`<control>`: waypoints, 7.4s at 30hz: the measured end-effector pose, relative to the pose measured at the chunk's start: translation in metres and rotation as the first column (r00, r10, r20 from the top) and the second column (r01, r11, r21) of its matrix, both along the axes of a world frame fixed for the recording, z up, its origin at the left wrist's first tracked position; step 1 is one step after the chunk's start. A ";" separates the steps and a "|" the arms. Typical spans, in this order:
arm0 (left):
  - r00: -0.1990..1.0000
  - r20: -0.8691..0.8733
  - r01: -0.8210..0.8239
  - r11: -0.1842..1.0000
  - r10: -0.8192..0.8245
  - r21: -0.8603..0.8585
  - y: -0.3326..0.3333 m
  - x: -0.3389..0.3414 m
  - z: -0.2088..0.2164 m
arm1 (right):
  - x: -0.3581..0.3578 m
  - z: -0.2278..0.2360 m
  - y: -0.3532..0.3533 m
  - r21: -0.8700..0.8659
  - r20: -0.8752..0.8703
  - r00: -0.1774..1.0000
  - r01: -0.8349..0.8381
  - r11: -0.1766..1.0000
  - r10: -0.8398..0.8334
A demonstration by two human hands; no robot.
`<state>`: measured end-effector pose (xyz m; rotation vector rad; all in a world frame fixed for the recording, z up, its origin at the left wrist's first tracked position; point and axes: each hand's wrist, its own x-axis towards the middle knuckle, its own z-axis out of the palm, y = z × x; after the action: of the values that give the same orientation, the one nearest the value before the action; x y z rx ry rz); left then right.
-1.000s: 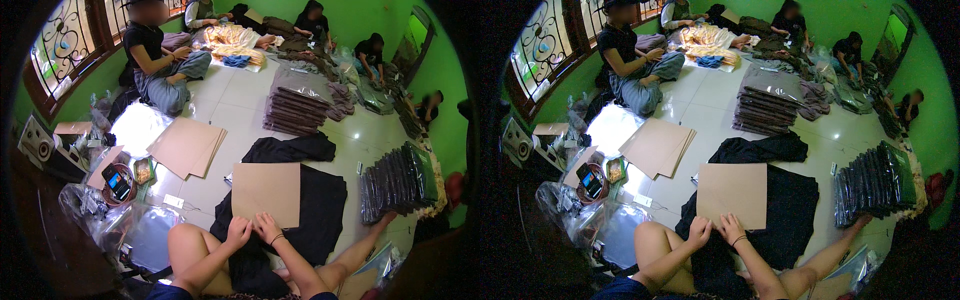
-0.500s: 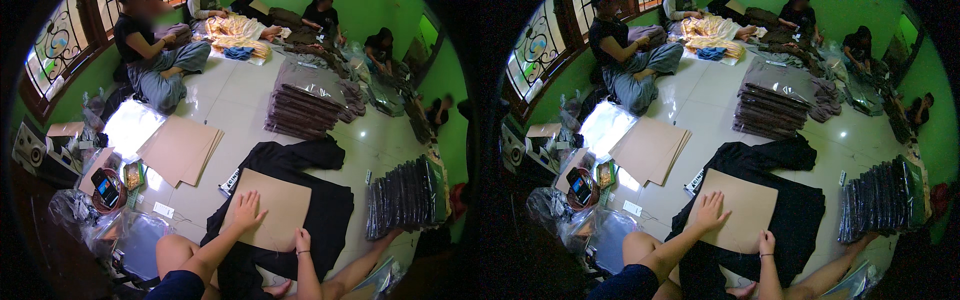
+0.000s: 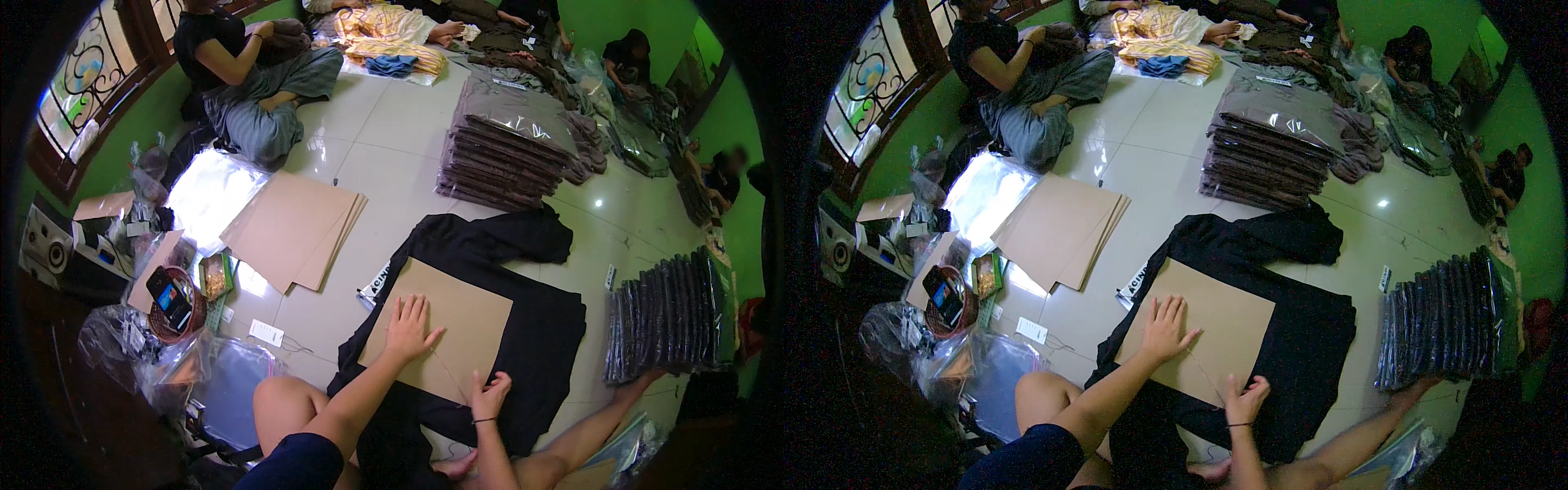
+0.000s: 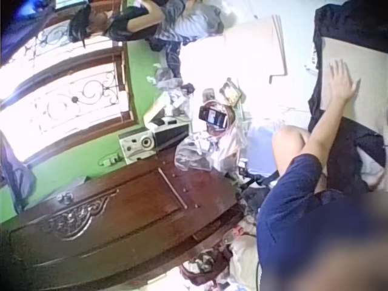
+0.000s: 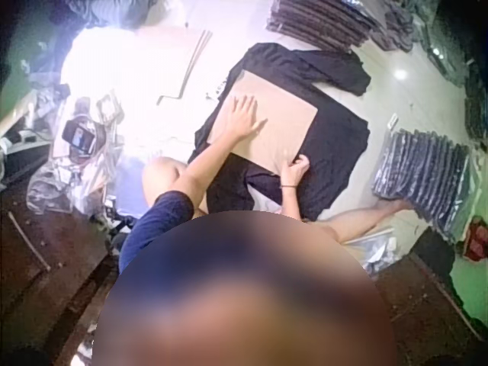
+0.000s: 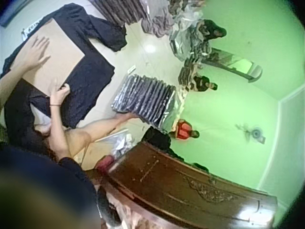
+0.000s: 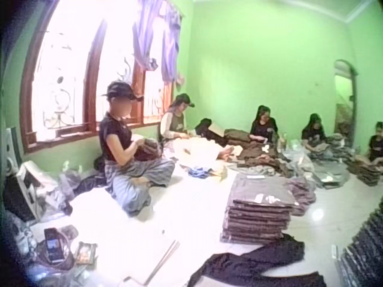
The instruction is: The person folds a black long-sleeved shirt using a cardboard template, places it into a clear plastic bag, and stacks it with other packaged items. The person repeats this process for multiple shirts.
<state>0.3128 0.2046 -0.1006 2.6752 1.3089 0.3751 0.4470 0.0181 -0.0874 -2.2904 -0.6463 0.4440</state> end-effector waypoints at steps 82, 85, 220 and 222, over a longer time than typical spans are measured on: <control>0.968 0.238 0.172 0.900 -0.080 -0.399 0.002 -0.072 0.022 | 0.177 0.030 -0.119 -0.449 -0.367 0.860 -0.498 0.742 0.355; 0.970 0.218 0.177 0.930 -0.109 -0.323 -0.013 -0.073 0.029 | 0.199 0.003 -0.130 -0.191 -0.468 0.876 0.029 0.981 -0.117; 0.923 0.182 0.371 0.907 -0.338 -0.198 0.038 -0.045 0.037 | 0.145 0.029 0.000 -0.196 0.691 0.630 -0.310 0.930 0.355; 0.945 0.035 0.323 0.918 -0.324 -0.228 0.031 -0.036 0.037 | 0.133 0.024 0.059 -0.236 0.672 0.574 -0.433 0.870 0.468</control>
<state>0.2767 0.2357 -0.0638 2.6248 0.8246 0.1640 0.5795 0.0771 -0.0629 -2.2822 -1.6593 -0.2689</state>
